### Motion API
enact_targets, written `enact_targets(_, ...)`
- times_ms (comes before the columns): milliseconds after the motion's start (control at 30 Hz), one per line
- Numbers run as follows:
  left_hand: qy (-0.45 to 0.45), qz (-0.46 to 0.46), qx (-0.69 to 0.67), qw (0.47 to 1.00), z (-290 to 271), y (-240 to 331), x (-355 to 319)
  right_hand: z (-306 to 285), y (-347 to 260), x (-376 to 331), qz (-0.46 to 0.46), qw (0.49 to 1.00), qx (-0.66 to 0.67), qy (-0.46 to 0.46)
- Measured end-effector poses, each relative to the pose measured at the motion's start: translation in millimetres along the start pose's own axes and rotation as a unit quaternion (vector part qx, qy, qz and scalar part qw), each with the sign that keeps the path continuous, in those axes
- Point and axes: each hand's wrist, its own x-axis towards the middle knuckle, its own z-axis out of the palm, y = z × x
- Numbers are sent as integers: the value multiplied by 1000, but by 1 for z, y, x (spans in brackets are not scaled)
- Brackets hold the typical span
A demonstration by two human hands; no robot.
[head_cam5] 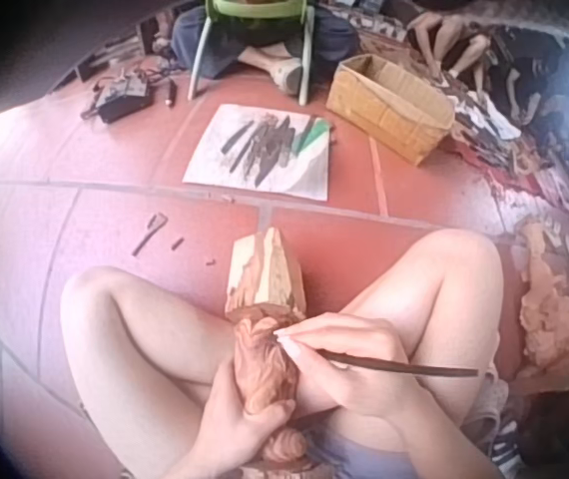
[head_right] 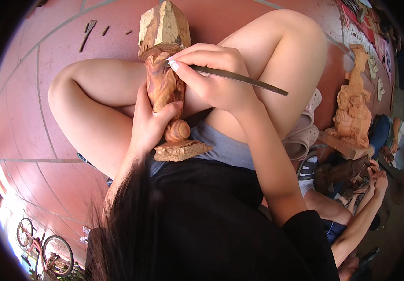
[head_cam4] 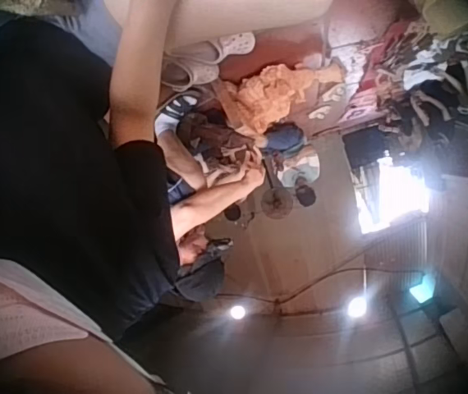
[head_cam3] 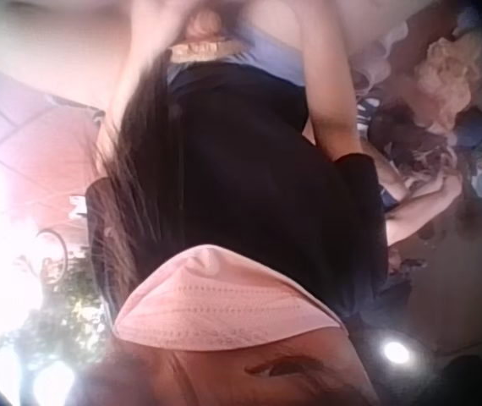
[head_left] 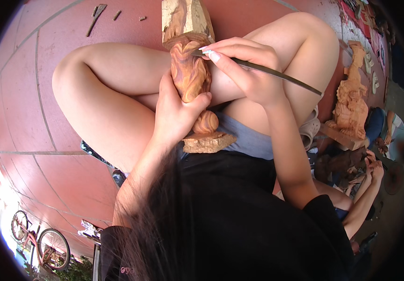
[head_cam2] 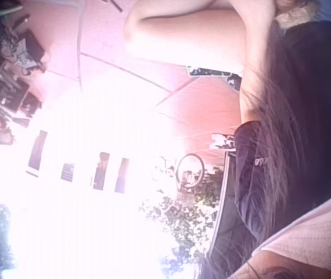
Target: The person carves a wooden figurine using a chisel while sitting cross-legged on the floor. They hold the wood with one hand and use the chisel with the other to shape the piece, rotating it as needed.
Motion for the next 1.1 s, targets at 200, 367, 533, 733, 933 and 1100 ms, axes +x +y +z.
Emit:
enact_targets(200, 1, 1, -4, 1000, 1, -4, 0, -5, -2, -1, 0, 999, -8, -38)
enact_targets(367, 1, -3, 1, 1000, 0, -4, 0, -5, -5, 0, 24, 999, -12, -44)
enact_targets(533, 4, -5, 14, 1000, 2, -4, -1, 1, 0, 0, 16, 1000, 6, 4)
enact_targets(733, 18, 41, 49, 998, 3, -11, -1, 0, 0, -3, 13, 1000, -4, 5)
enact_targets(933, 10, -2, 25, 1000, 1, 2, -2, 0, -9, -4, -1, 998, -62, 15)
enact_targets(1100, 25, 1, 68, 997, 6, 13, -5, -1, -10, -12, -3, 994, -105, 1)
